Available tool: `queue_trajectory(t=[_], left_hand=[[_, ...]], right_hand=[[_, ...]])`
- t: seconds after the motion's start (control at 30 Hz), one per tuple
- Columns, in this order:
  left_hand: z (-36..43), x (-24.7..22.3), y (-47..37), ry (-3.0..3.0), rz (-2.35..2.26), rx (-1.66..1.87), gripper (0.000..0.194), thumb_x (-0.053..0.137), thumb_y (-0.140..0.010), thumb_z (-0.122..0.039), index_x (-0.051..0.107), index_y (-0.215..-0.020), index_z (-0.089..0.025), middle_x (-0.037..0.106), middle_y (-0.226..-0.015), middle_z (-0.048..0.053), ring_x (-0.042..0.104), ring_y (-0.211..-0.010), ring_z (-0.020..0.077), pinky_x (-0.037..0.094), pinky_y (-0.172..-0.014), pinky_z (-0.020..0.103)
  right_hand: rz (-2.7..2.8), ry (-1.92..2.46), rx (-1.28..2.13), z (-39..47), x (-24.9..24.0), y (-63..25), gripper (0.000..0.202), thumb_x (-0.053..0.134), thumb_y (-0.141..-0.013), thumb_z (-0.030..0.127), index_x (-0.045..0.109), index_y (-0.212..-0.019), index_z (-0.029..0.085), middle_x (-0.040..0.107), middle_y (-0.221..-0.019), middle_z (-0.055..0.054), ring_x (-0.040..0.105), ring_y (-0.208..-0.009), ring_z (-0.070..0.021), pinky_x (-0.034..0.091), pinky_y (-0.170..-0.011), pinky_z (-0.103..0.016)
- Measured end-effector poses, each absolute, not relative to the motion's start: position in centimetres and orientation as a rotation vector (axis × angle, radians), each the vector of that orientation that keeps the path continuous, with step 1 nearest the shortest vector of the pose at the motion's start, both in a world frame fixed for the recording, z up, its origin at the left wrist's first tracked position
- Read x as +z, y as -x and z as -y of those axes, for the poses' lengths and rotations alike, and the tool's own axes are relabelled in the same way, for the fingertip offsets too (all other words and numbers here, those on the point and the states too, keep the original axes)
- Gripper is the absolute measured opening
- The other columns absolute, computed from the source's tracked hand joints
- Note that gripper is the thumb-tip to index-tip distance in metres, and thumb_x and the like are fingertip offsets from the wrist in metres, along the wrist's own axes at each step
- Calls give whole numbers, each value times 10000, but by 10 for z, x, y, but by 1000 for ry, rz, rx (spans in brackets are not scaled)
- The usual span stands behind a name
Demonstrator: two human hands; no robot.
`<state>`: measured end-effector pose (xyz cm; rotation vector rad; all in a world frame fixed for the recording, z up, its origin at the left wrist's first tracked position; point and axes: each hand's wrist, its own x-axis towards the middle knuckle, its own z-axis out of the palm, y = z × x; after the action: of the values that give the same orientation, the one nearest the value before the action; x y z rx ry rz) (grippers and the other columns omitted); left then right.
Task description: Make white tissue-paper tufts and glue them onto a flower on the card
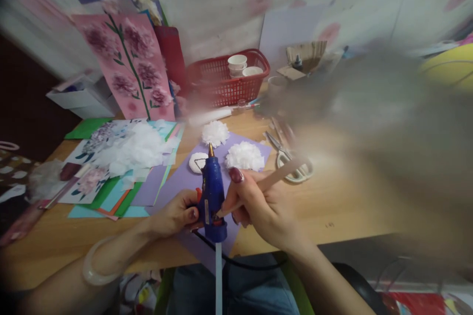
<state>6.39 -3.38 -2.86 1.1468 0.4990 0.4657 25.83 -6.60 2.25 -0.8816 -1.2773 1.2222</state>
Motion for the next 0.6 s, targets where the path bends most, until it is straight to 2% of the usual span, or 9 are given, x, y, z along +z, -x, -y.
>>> queue_trajectory(t=[0.23,0.4,0.6], left_hand=[[35,-27,-65,-1091,-456,380,619,626,-697,-698,629,-816,-90,442,-532,-47,306,-389,32,210,-374,181],[36,-30,-64,-1043,-467,331,615,631,-696,-694,616,-861,-102,465,-557,-47,331,-391,33,227,-338,158],[37,-32,-61,-992,-445,205,629,578,-694,-742,570,-758,-116,456,-473,-54,346,-341,44,206,-288,157]], right_hand=[[1106,671,1240,64,12,-253,486,494,-931,484,634,-582,176,503,-404,31,475,-345,-76,384,-357,-182],[1007,672,1311,62,4,-251,521,455,-951,483,635,-568,179,499,-397,30,448,-321,-69,365,-336,-182],[911,612,1218,63,4,-238,551,515,-898,542,603,-487,187,448,-327,43,411,-263,-65,350,-311,-182]])
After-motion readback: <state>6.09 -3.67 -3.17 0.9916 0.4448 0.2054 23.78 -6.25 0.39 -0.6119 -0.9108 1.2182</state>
